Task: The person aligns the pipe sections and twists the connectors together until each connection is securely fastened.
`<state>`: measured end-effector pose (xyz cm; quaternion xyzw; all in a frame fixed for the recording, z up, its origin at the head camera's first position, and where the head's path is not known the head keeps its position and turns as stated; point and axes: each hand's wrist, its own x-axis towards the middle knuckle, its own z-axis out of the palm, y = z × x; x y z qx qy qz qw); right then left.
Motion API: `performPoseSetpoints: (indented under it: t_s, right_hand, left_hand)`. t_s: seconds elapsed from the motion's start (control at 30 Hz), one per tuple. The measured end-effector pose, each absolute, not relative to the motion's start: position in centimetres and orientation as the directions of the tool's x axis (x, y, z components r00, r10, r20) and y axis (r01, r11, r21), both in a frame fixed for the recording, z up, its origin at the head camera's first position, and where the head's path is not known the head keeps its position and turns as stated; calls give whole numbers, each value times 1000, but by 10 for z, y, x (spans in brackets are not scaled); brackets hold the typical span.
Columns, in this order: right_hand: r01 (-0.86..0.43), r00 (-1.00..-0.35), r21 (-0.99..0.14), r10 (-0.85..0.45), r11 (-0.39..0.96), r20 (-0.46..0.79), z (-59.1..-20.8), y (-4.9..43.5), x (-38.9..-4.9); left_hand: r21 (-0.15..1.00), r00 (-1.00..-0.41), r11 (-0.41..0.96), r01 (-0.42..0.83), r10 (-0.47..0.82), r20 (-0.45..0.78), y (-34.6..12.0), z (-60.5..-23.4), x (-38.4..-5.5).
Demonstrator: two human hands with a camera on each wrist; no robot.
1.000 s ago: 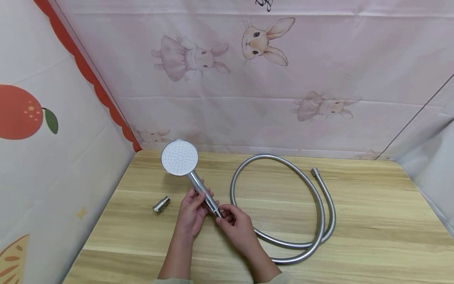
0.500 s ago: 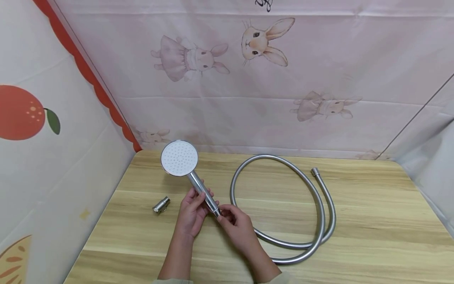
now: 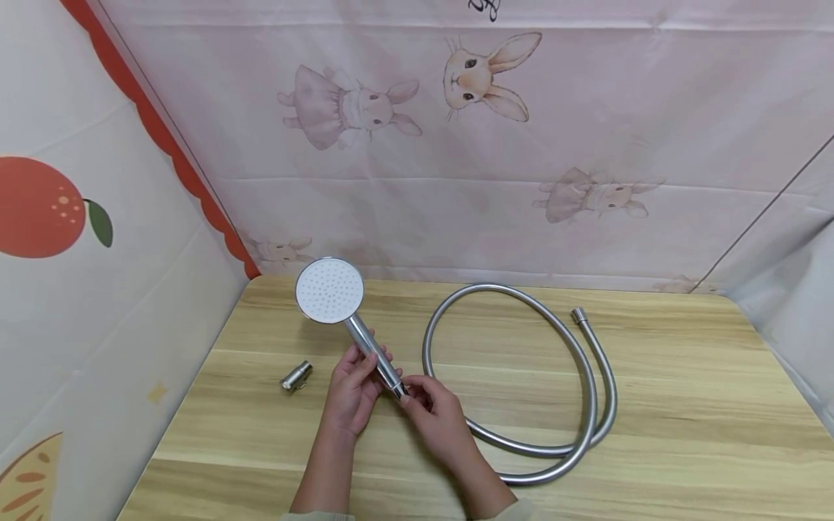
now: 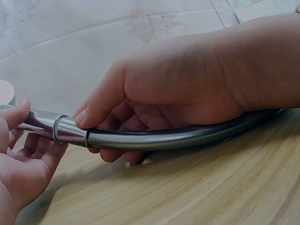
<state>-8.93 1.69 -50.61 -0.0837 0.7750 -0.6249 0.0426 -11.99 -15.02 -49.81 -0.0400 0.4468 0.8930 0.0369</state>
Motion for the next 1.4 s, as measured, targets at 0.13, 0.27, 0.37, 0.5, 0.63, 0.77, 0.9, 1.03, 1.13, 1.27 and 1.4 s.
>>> performPoseSetpoints:
  t_s: [0.13, 0.27, 0.37, 0.5, 0.63, 0.77, 0.9, 1.03, 1.13, 1.27, 1.4]
  right_hand:
    - [-66, -984, -978, -174, 196, 31, -506, 16, -89]
    - [-41, -987, -980, -163, 197, 8, -499, 14, -88]
    - [-35, -986, -979, -164, 199, 2, -484, 14, -84]
    - [-56, -985, -979, -170, 194, 23, -470, 14, -80]
    - [-49, -985, -980, -173, 195, 15, -482, 14, -82]
    - [-51, -983, -980, -182, 194, 15, -499, 16, -87]
    - [-56, -983, -983, -181, 177, 23, -503, 16, -88]
    - [-51, -985, -983, -172, 178, 20, -501, 15, -89]
    - [-56, -986, -981, -168, 188, 24, -493, 14, -87]
    - [-54, -984, -980, -174, 190, 20, -474, 14, -81]
    - [-59, -982, -980, -186, 188, 23, -463, 17, -77]
  left_hand:
    - [795, -994, -598, -102, 30, -105, -150, -499, -120]
    - [797, -994, -596, -100, 31, -101, -151, -499, -120]
    - [799, -995, -593, -99, 33, -99, -151, -500, -120]
    - [795, -994, -597, -102, 31, -104, -151, -499, -120]
    - [793, -993, -600, -109, 28, -115, -151, -499, -120]
    - [796, -992, -595, -115, 26, -123, -151, -499, -120]
    - [796, -992, -594, -114, 26, -122, -151, -499, -121]
    - [793, -993, -600, -106, 29, -110, -151, -499, -121]
    - [792, -994, -603, -99, 29, -102, -151, -500, -121]
    - [792, -994, -603, -100, 27, -104, -151, -501, -121]
    - [791, -994, -603, -104, 30, -108, -152, -502, -121]
